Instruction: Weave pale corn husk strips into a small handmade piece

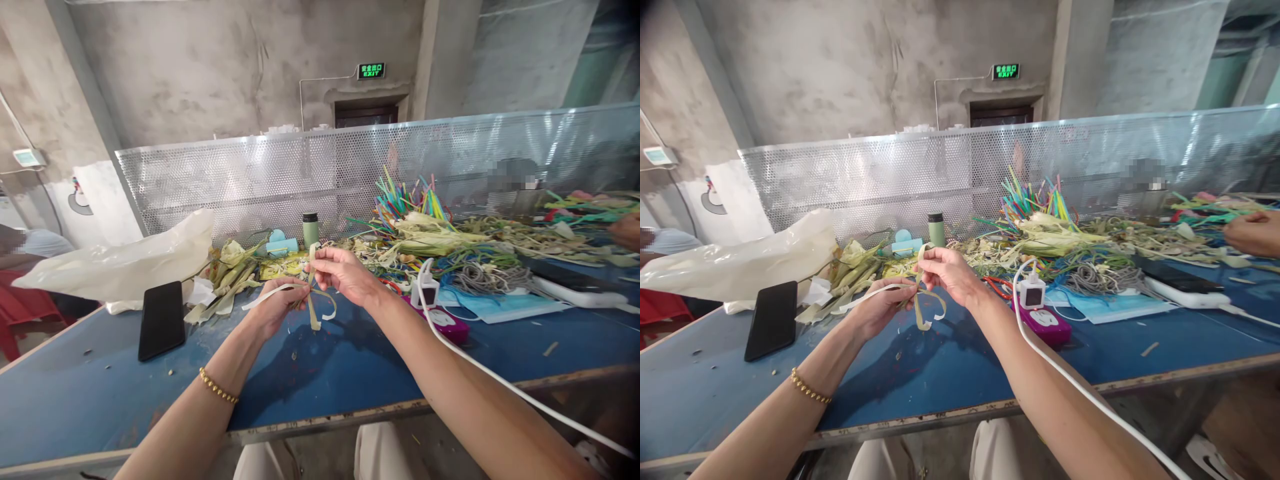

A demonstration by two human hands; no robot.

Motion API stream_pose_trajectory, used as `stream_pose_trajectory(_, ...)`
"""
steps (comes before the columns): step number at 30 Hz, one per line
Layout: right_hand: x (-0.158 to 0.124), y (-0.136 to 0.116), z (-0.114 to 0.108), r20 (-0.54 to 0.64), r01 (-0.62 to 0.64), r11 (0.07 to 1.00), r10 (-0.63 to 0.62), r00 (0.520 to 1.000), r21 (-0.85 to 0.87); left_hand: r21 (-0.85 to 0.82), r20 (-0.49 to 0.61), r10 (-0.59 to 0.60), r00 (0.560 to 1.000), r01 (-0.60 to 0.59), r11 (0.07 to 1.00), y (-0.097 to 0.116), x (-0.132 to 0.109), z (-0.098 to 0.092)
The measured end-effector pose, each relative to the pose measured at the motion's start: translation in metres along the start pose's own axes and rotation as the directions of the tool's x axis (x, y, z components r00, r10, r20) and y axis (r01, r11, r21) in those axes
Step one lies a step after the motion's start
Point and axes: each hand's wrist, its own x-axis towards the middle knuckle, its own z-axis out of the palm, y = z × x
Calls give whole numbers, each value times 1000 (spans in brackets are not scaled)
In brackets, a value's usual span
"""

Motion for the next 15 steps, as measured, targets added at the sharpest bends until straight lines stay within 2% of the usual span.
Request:
stream_pose_trajectory(5, 3, 5, 2, -117, 78, 960, -113, 987, -269, 25, 33, -11, 999, 10, 1000, 0, -2, 2)
stream_pose_trajectory(8, 4, 5, 5, -139, 109, 927, -169, 976, -359, -13, 31, -32, 999, 32, 999, -1, 0, 2)
stream_pose_trajectory(11, 3, 5, 7, -82, 181, 878, -241, 967, -443, -73, -43, -46, 998, 43, 996, -3, 2, 0)
stream_pose_trajectory(15, 2, 9, 8, 29, 289, 754, -338, 941, -591, -107, -138, -34, 990, 20, 994, -4, 5, -5)
